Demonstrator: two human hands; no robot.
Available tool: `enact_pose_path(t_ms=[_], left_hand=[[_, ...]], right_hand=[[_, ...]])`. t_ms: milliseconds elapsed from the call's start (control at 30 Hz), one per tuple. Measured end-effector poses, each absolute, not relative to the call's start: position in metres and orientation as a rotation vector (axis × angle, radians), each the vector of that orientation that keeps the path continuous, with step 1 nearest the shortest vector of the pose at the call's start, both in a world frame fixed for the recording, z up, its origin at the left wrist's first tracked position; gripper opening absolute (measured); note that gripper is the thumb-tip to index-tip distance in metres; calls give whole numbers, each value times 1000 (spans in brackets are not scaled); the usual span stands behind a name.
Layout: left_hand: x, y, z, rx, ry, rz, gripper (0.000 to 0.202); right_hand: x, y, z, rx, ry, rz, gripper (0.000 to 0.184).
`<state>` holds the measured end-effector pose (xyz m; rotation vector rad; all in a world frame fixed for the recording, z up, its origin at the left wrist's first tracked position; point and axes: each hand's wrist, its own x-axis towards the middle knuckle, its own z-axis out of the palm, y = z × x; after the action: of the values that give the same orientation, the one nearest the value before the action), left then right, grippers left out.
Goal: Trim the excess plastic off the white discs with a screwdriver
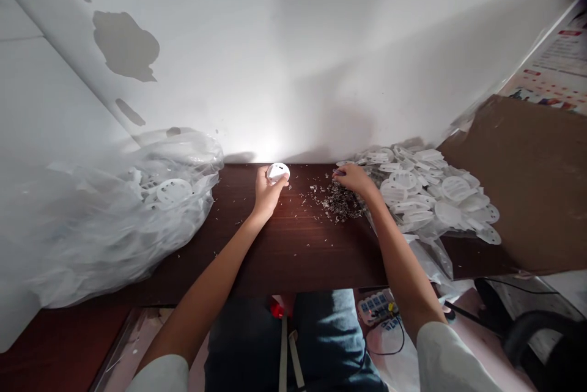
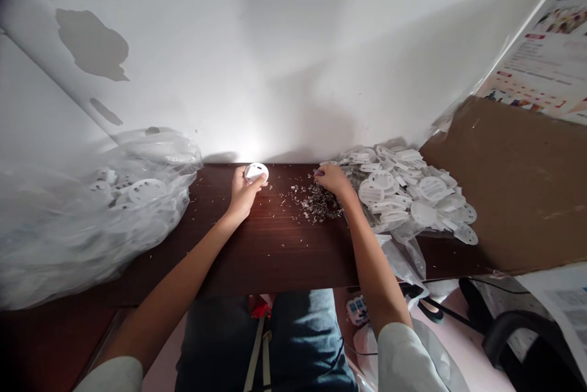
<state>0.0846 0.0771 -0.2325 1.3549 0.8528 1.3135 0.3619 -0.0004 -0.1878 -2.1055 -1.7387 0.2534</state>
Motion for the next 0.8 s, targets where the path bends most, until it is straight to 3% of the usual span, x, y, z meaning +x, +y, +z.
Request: enact_pose_path(t_ms=[167, 433, 633, 800], left_hand=[[85, 72, -235, 1572, 847, 1327, 39], [81, 51, -220, 2231, 810, 1214, 13], [78, 53, -227, 2803, 452, 1050, 27], [78, 51, -225, 2881, 366, 1019, 31]], right_hand=[[360, -9, -189, -2044, -1748, 399, 21], [347, -8, -193, -2037, -1714, 345, 15], [360, -13, -187, -2076, -1530, 250, 14], [372, -19, -184, -2153, -1683, 368, 11]])
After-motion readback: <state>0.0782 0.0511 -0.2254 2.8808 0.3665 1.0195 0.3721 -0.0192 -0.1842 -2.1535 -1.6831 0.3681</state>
